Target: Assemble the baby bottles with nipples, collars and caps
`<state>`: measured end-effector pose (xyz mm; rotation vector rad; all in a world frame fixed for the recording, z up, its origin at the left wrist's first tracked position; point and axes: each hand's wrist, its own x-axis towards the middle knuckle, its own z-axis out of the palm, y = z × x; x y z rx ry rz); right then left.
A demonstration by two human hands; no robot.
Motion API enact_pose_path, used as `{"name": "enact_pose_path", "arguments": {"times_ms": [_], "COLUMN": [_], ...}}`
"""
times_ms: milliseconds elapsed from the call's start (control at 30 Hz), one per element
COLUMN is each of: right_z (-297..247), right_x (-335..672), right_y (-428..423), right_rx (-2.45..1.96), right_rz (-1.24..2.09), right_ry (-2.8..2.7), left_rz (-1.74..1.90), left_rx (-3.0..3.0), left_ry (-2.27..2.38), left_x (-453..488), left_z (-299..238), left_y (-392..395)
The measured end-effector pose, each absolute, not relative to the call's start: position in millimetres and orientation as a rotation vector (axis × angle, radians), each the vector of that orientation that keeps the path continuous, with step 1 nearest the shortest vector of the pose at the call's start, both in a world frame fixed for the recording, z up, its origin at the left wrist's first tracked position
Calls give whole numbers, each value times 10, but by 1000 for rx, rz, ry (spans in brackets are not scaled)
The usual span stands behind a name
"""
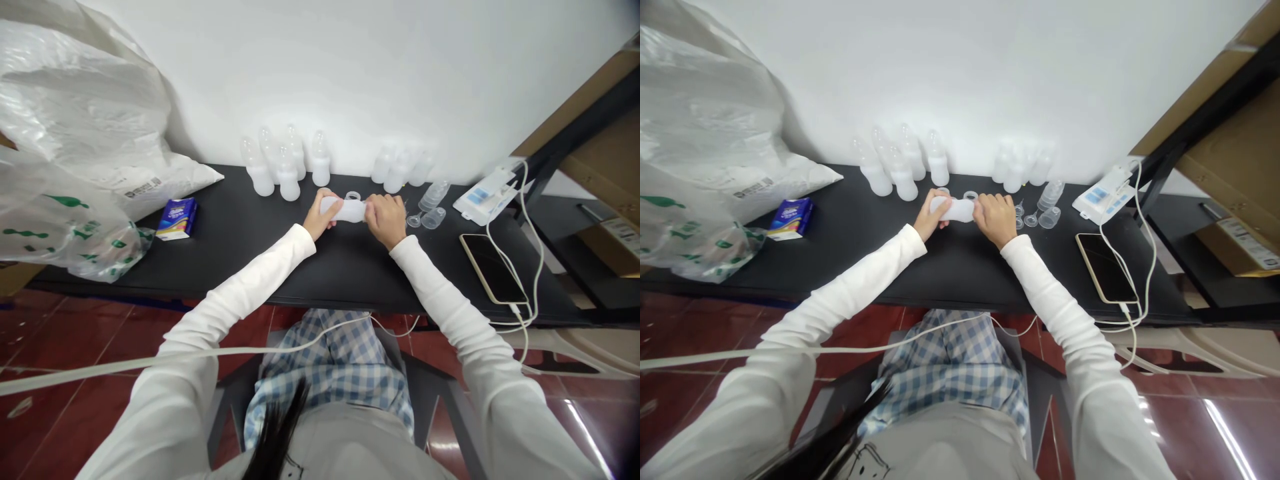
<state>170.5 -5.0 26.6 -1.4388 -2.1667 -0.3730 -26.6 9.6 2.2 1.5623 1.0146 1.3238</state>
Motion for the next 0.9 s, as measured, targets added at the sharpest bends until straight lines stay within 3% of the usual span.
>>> {"name": "enact_pose_path", "arguments": {"times_ms": [267, 500, 600, 800, 900], "right_z": [318, 476, 513, 560, 460], "right_x": [1828, 1893, 1920, 2367, 2710], "right_y": [9, -17, 15, 208, 319], "right_rx": [-1664, -1586, -1614, -1649, -1758], "right_rz": [235, 505, 424, -373, -332], "right_ry": [-2190, -2264, -2163, -1549, -1386], "left_rz": [1370, 1385, 1425, 1587, 1695], "left_rx": [2546, 2742, 2667, 2201, 1906], "left_ry": [592, 518, 589, 942, 1063], "left_x": [-390, -378, -341, -355, -361], "left_z": [25, -26, 3, 109, 119], "left_y": [133, 164, 124, 55, 60]}}
